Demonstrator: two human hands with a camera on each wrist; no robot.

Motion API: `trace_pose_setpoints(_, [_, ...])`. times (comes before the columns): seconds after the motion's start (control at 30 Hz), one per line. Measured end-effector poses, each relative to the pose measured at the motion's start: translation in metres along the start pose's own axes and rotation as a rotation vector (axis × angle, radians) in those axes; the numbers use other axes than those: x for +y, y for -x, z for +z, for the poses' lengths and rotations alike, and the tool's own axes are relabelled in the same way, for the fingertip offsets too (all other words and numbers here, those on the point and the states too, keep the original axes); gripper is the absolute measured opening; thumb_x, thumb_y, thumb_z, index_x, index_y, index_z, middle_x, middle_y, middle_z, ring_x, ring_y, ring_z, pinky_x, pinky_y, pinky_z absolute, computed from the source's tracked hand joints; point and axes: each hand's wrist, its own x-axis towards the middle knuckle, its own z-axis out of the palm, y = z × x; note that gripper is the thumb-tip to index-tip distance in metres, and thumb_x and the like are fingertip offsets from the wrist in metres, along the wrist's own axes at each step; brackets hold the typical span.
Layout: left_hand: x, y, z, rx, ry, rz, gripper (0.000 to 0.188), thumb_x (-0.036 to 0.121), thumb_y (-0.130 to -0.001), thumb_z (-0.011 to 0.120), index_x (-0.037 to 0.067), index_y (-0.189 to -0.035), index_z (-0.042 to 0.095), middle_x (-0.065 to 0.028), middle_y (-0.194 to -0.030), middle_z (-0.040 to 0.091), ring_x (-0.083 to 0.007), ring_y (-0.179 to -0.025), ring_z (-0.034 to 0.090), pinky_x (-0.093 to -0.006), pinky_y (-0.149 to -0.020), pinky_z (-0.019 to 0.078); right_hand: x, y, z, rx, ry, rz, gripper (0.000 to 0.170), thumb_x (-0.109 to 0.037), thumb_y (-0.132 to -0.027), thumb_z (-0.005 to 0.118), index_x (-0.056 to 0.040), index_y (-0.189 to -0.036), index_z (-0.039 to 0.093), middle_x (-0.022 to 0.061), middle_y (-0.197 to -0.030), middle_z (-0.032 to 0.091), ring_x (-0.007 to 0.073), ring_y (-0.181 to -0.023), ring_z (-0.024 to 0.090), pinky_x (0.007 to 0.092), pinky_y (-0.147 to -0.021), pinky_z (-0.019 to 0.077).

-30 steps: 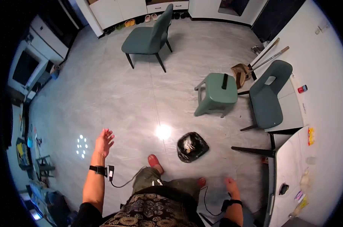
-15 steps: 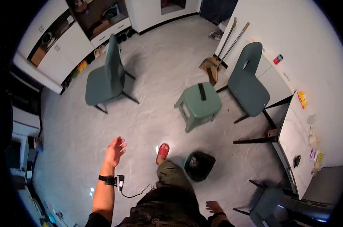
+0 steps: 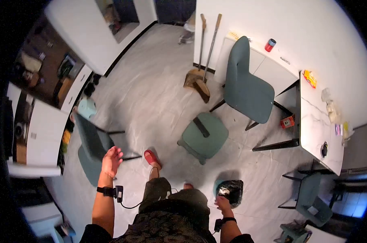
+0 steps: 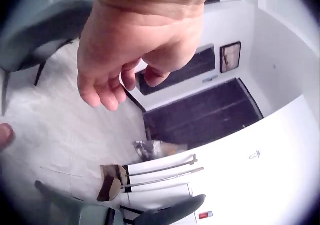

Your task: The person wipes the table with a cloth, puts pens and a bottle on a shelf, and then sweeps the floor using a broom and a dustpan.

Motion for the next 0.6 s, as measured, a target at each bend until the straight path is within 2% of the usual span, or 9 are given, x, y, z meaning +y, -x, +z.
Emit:
trace_pose_setpoints(0.13, [0.071,-0.121,0.052,-0.115,-0.083,0.014,0.034,0.034,-0.091,0.060,0.016,-0.120,0.055,0.0025,-0.110,0.063,-0.0133,-0.098,0.059,-0.0333,-0.080,0.0427,-0.033,-0.004,0.056,0.099,-0.009,0.052,0.031,-0.032,-0.088,0.055,-0.0105,-0.109,0.060,0.0046,-0.094,0.065,0.0173,-0.081,0.064,0.0349,-0.065,0.0472])
trace_pose_setpoints(0.23, [0.132,-0.184,0.100,-0.212,-0.136,0.027,0.034,0.029,-0.090,0.059,0.016,-0.121,0.055,0.0015,-0.112,0.062,-0.0130,-0.099,0.058,-0.0315,-0.084,0.0424,-0.075,0.000,0.106,0.138,-0.153,0.081,0.031,-0.029,-0.088,0.055,-0.0100,-0.113,0.057,0.0050,-0.096,0.066,0.0177,-0.080,0.065,0.0334,-0.062,0.0466])
trace_pose_setpoints(0.3, [0.173,-0.218,0.129,-0.278,-0.165,0.055,0.033,0.028,-0.091,0.058,0.015,-0.120,0.055,0.0016,-0.111,0.061,-0.0125,-0.099,0.057,-0.0312,-0.084,0.0423,-0.120,0.003,0.140,0.111,-0.212,0.101,0.033,-0.029,-0.090,0.055,-0.0094,-0.116,0.056,0.0050,-0.100,0.065,0.0172,-0.083,0.065,0.0315,-0.062,0.0467])
trace_pose_setpoints(0.37, [0.203,-0.249,0.155,-0.345,-0.215,0.082,0.033,0.030,-0.093,0.056,0.014,-0.121,0.054,0.0009,-0.113,0.060,-0.0125,-0.099,0.057,-0.0317,-0.083,0.0426,-0.168,0.007,0.170,0.110,-0.277,0.023,0.034,-0.030,-0.090,0.056,-0.0094,-0.117,0.055,0.0053,-0.101,0.065,0.0173,-0.085,0.065,0.0311,-0.062,0.0468])
trace_pose_setpoints(0.47, [0.228,-0.312,0.184,-0.436,-0.260,0.039,0.031,0.028,-0.093,0.057,0.014,-0.120,0.053,-0.0006,-0.113,0.059,-0.0129,-0.100,0.056,-0.0306,-0.082,0.0426,-0.247,0.008,0.209,0.116,-0.374,-0.056,0.036,-0.032,-0.090,0.058,-0.0096,-0.118,0.054,0.0058,-0.104,0.065,0.0175,-0.088,0.064,0.0309,-0.064,0.0471])
trace_pose_setpoints(0.6, [0.265,-0.372,0.222,-0.474,-0.336,0.064,0.030,0.026,-0.092,0.057,0.013,-0.118,0.054,0.0000,-0.110,0.060,-0.0126,-0.097,0.056,-0.0306,-0.081,0.0425,-0.332,-0.022,0.244,0.092,-0.422,-0.033,0.035,-0.032,-0.090,0.058,-0.0097,-0.117,0.055,0.0057,-0.103,0.065,0.0176,-0.088,0.064,0.0305,-0.063,0.0472])
